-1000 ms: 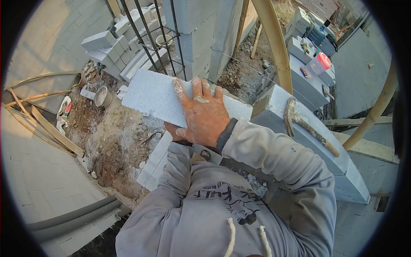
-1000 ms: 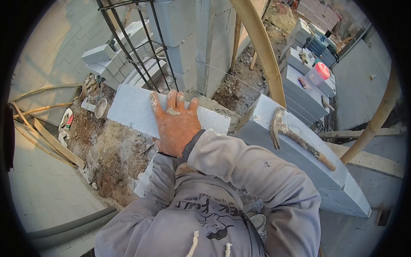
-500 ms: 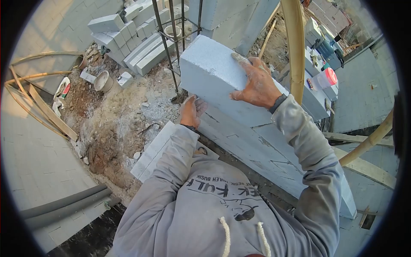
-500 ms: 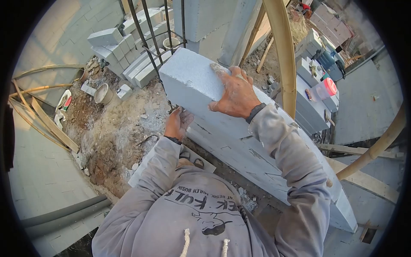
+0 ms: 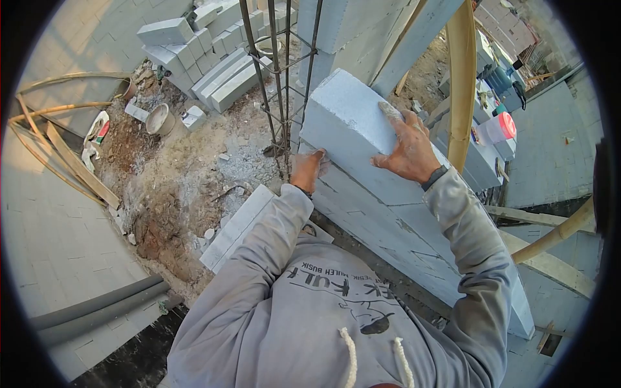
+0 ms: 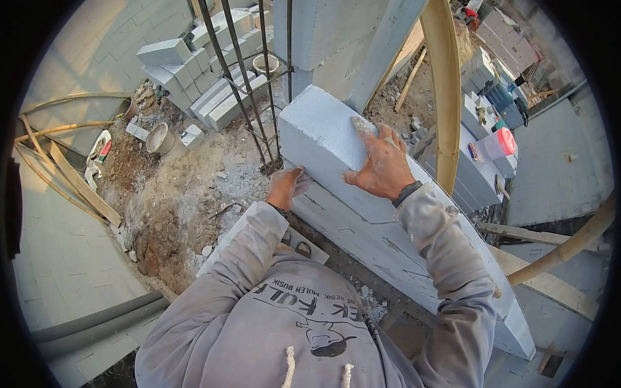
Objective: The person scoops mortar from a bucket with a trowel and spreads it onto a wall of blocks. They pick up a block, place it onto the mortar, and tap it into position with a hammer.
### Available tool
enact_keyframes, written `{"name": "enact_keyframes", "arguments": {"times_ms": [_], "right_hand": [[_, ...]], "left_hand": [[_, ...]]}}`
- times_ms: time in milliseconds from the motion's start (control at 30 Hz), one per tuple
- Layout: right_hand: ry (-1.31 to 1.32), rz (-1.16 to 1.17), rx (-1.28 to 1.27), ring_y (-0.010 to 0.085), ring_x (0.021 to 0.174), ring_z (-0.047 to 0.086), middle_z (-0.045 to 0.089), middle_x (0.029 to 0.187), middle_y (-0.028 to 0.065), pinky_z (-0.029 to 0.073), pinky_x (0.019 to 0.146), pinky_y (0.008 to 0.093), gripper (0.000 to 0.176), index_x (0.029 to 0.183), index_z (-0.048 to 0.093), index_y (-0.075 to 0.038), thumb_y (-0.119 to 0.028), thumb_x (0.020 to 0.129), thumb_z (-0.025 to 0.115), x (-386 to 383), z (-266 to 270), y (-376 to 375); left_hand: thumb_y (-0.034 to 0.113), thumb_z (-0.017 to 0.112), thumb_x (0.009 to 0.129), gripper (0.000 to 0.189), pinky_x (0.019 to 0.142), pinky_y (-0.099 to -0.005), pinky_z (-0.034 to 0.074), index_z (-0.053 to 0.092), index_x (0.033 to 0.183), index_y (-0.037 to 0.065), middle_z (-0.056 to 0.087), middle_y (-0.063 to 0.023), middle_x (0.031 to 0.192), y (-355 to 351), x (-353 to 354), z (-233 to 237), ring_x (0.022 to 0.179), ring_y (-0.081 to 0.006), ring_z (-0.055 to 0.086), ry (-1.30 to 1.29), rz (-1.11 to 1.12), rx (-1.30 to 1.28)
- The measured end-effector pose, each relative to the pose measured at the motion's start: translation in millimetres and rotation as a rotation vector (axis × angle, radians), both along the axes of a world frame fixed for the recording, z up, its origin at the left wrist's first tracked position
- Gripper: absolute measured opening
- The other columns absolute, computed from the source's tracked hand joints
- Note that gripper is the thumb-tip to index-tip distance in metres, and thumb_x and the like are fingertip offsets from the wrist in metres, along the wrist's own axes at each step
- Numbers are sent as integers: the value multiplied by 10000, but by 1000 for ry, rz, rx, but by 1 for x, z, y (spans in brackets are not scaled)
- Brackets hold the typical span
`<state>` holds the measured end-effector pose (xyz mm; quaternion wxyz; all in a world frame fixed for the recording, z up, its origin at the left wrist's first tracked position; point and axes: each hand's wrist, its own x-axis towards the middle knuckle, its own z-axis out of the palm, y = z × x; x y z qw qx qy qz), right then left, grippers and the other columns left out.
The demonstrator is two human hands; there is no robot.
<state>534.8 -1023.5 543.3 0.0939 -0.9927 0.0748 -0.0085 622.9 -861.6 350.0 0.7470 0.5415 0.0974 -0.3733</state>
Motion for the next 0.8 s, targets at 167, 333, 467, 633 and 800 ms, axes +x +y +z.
{"name": "enact_keyframes", "arguments": {"times_ms": [167,333,467,633,800], "right_hand": [[49,-7,-4,444,1194,324,345,1255,284,279,1005,495,947,1330,357,-33,-348,548,790,1,-7,-7],[-86,25,30,466,1137,365,384,1198,298,271,963,515,883,1294,418,-34,-351,544,762,0,-13,-6],[-60,10,24,466,1143,361,376,1212,302,269,963,520,878,1294,420,-36,-347,547,761,0,-12,-5],[-27,-8,21,465,1156,353,356,1242,318,263,969,513,887,1302,414,-47,-351,546,764,0,-9,-4],[-46,-20,-12,470,1163,349,355,1247,321,258,977,504,874,1308,407,-49,-341,563,757,-2,-10,-3]], "left_hand": [[224,578,839,311,736,-336,476,570,1022,-28,616,-105,886,-5,1,-15,813,-232,611,21,21,-33],[192,568,844,290,724,-357,479,567,1024,-36,616,-113,888,-7,-1,-12,791,-251,616,45,48,14],[186,563,847,281,729,-356,478,566,1020,-36,617,-114,888,-7,-2,-9,791,-249,616,43,53,23],[193,526,884,279,754,-334,477,569,1029,-42,620,-120,943,-6,0,-3,860,-240,619,47,8,49],[228,528,880,336,772,-338,469,552,1057,-57,612,-136,966,-7,-1,-8,888,-246,608,10,-5,47]]}}
